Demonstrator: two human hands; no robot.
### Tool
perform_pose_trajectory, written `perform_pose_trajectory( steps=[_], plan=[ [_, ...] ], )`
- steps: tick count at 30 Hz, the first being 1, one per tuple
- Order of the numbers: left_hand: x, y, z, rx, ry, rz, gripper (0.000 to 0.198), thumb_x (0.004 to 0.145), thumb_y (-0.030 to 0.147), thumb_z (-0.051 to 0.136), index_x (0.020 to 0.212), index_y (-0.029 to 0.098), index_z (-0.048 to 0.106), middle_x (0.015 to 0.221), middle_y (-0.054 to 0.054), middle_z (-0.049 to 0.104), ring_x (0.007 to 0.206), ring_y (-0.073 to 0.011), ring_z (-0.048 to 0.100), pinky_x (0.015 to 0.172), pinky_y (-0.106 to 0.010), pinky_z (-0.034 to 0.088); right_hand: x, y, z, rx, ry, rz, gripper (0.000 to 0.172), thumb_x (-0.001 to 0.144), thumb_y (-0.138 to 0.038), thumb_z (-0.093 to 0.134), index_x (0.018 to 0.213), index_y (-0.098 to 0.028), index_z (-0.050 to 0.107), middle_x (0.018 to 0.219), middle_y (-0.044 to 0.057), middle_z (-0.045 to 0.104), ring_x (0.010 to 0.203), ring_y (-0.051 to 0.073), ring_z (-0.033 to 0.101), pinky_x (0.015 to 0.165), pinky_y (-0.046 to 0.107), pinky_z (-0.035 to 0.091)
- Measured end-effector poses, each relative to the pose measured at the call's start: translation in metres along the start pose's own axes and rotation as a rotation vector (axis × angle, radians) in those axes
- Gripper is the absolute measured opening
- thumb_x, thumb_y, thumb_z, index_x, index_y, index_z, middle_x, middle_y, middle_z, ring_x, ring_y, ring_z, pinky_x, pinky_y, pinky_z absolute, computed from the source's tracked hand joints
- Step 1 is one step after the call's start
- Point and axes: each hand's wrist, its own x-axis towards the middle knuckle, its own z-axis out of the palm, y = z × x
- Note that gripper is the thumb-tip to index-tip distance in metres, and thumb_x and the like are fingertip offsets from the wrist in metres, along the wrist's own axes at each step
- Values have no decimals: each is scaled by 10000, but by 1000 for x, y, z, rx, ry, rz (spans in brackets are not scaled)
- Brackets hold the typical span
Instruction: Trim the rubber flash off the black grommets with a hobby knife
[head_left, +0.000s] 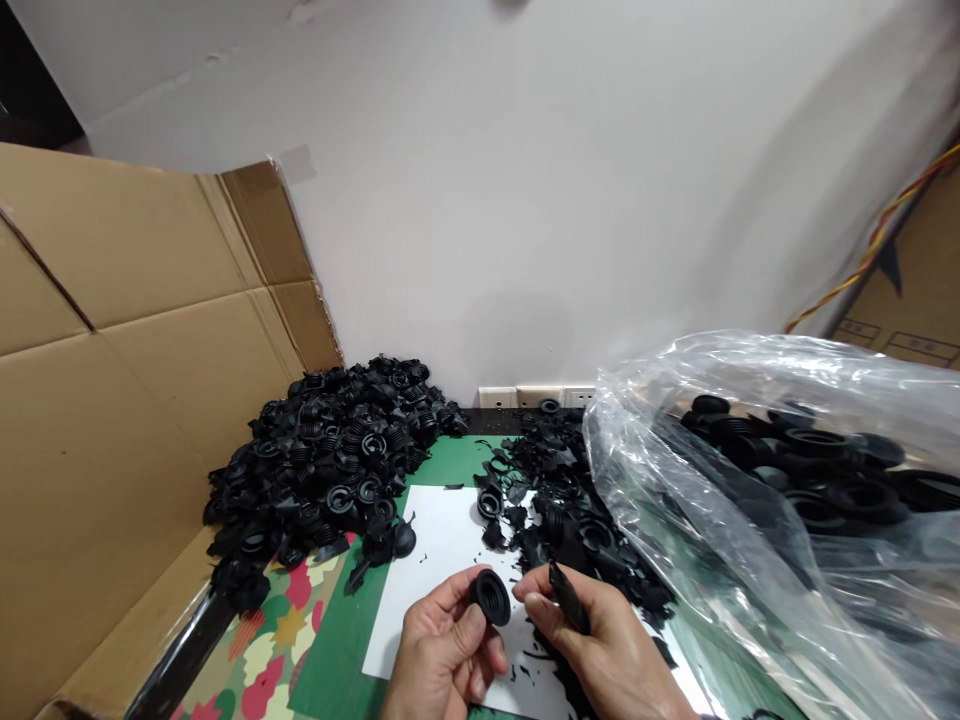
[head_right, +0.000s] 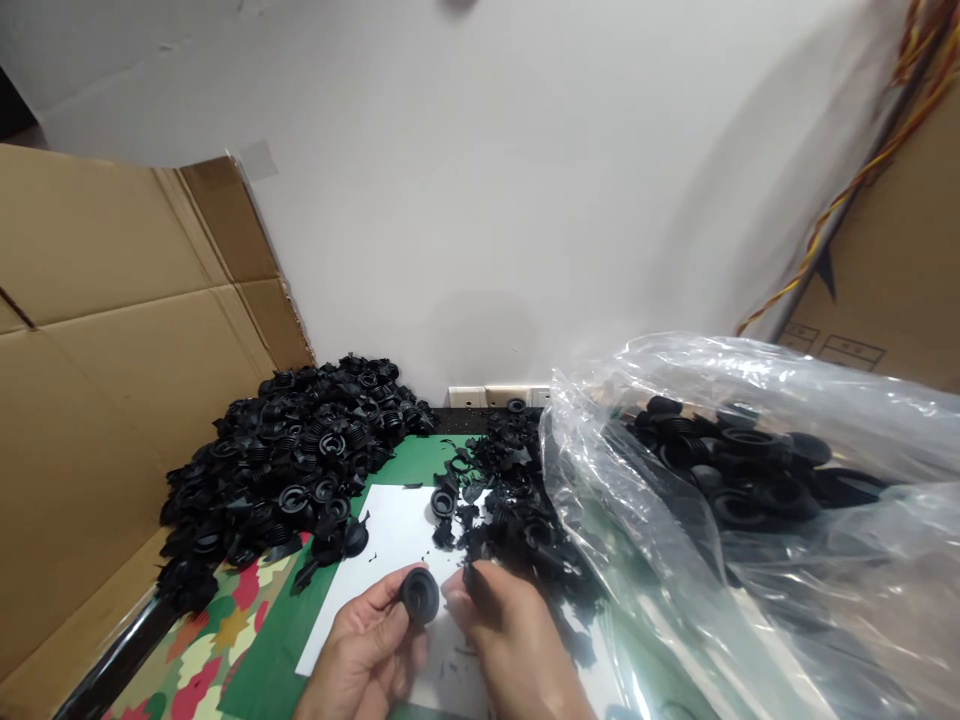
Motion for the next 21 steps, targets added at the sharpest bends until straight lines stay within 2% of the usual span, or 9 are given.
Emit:
perform_pose_trajectory(
  steps=[8, 13, 17, 21],
  plan=[
    [1, 1, 1, -5, -56, -18, 312, 649, 268, 760, 903, 95, 705, 438, -46, 602, 380, -96, 522, 390, -172, 329, 2, 4, 1, -17, 2, 36, 260, 706, -434, 539, 653, -185, 593, 568, -19, 522, 536, 143, 442, 494, 236, 328],
    [3, 0, -2, 30, -47, -5, 387, 609, 294, 785, 929, 93, 704, 467, -46, 622, 326, -70, 468, 335, -167, 256, 2, 5, 1, -13, -5, 35, 240, 711, -413, 538, 653, -187, 595, 531, -28, 494, 523, 142, 436, 490, 235, 331],
    [2, -2, -1, 122, 51, 112, 428, 528, 315, 826, 888, 109, 722, 502, -39, 628, 390, -85, 497, 381, -181, 308, 0, 0, 2, 1, -9, 11, 244, 721, -401, 548, 650, -175, 606, 541, -24, 497, 542, 143, 434, 508, 240, 335],
    [-4, -4, 10, 310, 162, 294, 325, 556, 205, 795, 871, 150, 735, 483, 16, 567, 455, -101, 483, 456, -201, 361, -2, -6, 5, 76, -8, 32, 223, 689, -390, 572, 643, -173, 590, 552, -36, 486, 543, 137, 416, 531, 243, 331]
  ],
)
